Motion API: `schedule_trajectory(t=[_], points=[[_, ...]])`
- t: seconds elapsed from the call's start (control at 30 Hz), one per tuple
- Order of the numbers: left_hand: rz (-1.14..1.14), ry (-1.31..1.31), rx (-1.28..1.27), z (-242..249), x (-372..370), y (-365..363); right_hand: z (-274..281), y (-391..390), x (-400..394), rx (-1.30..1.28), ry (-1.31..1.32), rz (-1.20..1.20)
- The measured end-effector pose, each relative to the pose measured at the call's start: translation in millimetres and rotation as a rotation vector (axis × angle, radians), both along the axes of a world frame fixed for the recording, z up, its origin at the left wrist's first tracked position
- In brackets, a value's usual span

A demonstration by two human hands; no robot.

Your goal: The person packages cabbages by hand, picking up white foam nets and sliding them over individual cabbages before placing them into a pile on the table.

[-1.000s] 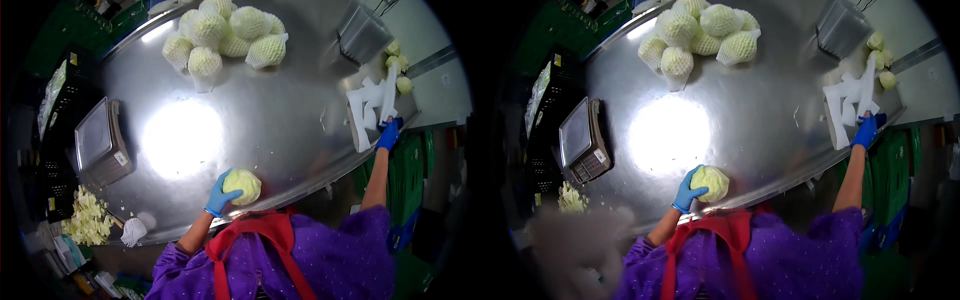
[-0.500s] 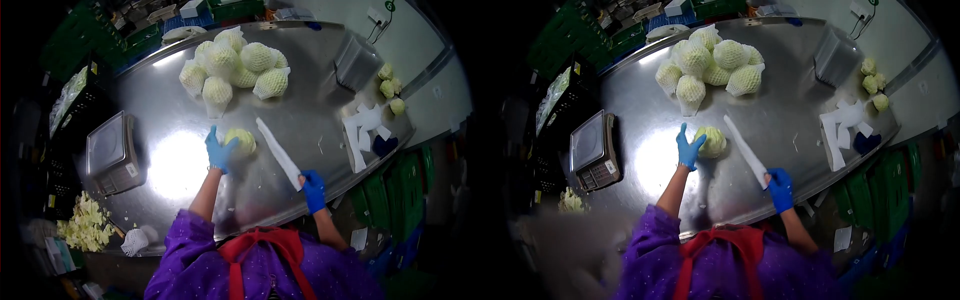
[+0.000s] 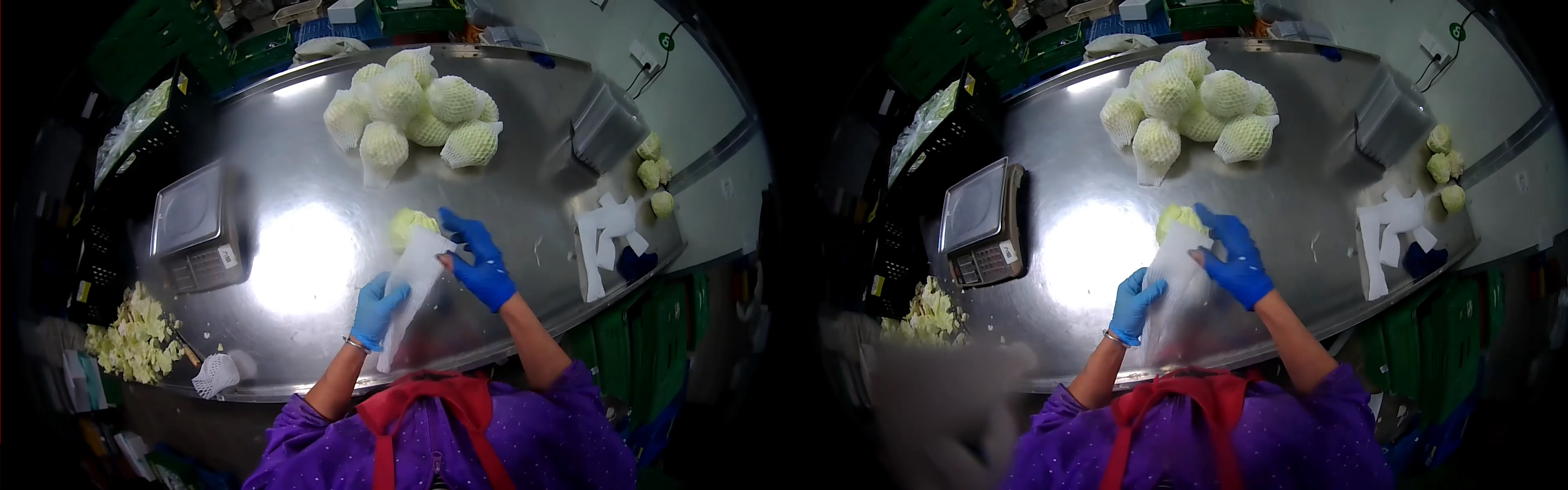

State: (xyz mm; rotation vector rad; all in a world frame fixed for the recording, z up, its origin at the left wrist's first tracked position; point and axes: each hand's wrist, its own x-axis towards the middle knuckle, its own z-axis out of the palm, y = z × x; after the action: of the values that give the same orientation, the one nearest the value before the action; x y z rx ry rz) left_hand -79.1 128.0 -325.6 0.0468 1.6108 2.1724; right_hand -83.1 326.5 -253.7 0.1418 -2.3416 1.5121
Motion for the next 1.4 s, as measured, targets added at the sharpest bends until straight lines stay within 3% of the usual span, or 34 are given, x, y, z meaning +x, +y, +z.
schedule_trajectory(t=[0.1,0.2,0.23,0.27,0.33,0.37,0.4,0.47,0.6,0.67,0.73,0.8,0.87,0.9,0.93,1.0,1.03,1.1,1.13,1.17,1.2,1.27,1.3,1.33,1.4], points=[[-0.115,0.065,-0.133,10,5,0,-34,-2,-10,0.159,-0.067,0.072],[-0.076,-0.167,0.156,12,8,-3,-53,-6,-9,-0.331,-0.255,0.078],[-0.154,-0.436,0.547,17,8,-8,-56,-7,-7,-0.499,-0.388,0.095],[-0.198,-0.396,0.645,21,2,-5,-58,-10,-2,-0.571,-0.472,0.123],[0.003,-0.371,0.483,21,-3,18,-56,-24,2,-0.714,-0.622,0.173],[-0.005,-0.477,0.609,-27,-8,24,-62,-39,3,-0.612,-0.33,0.239],[0.028,-0.455,0.914,-38,-10,39,-60,-42,-1,-0.414,-0.171,0.185],[0.061,-0.454,1.003,-35,-8,48,-53,-43,-5,-0.013,0.131,0.078],[0.136,-0.447,0.689,-14,-3,37,-42,-41,-8,0.084,0.138,0.049],[0.12,-0.392,0.545,-7,-4,31,-63,-34,-13,0.113,0.091,0.046],[0.035,-0.268,0.513,-11,-6,25,-63,-34,-12,0.143,0.043,0.048],[0.103,-0.229,0.39,-33,-10,20,-40,-38,-8,0.174,-0.006,0.052],[0.238,-0.131,0.187,-30,-21,18,-51,-37,-11,-0.622,-0.084,-0.006],[0.311,-0.074,0.084,-25,-25,18,-49,-19,-11,-0.68,-0.314,0.005],[0.331,0.063,0.0,-29,-32,15,-54,-13,-13,-0.916,-0.312,0.079],[0.325,-0.035,0.258,-50,-42,7,-57,-7,-11,-0.866,-0.451,0.16],[0.328,-0.151,0.305,-21,-48,8,-58,-10,-9,-0.832,-0.526,0.178],[0.332,-0.211,0.409,-18,-61,12,-64,-26,-1,-0.762,-0.676,0.213],[0.365,-0.288,0.42,-13,-66,14,-64,-32,0,-0.461,-0.609,0.336],[0.382,-0.33,0.467,-5,-67,20,-59,-29,1,-0.414,-0.694,0.333],[0.382,-0.242,0.359,2,-67,22,-51,-27,-1,-0.367,-0.78,0.33],[0.379,-0.063,0.141,11,-68,25,-96,7,-20,-0.645,-0.74,0.133],[0.203,-0.107,0.07,10,-67,15,-91,16,-28,-0.884,-0.596,0.158],[0.051,0.14,-0.194,4,-67,14,-87,25,-36,-1.123,-0.45,0.21],[-0.19,0.363,-0.499,-57,-68,6,-89,37,-35,-1.151,-0.545,0.2]])
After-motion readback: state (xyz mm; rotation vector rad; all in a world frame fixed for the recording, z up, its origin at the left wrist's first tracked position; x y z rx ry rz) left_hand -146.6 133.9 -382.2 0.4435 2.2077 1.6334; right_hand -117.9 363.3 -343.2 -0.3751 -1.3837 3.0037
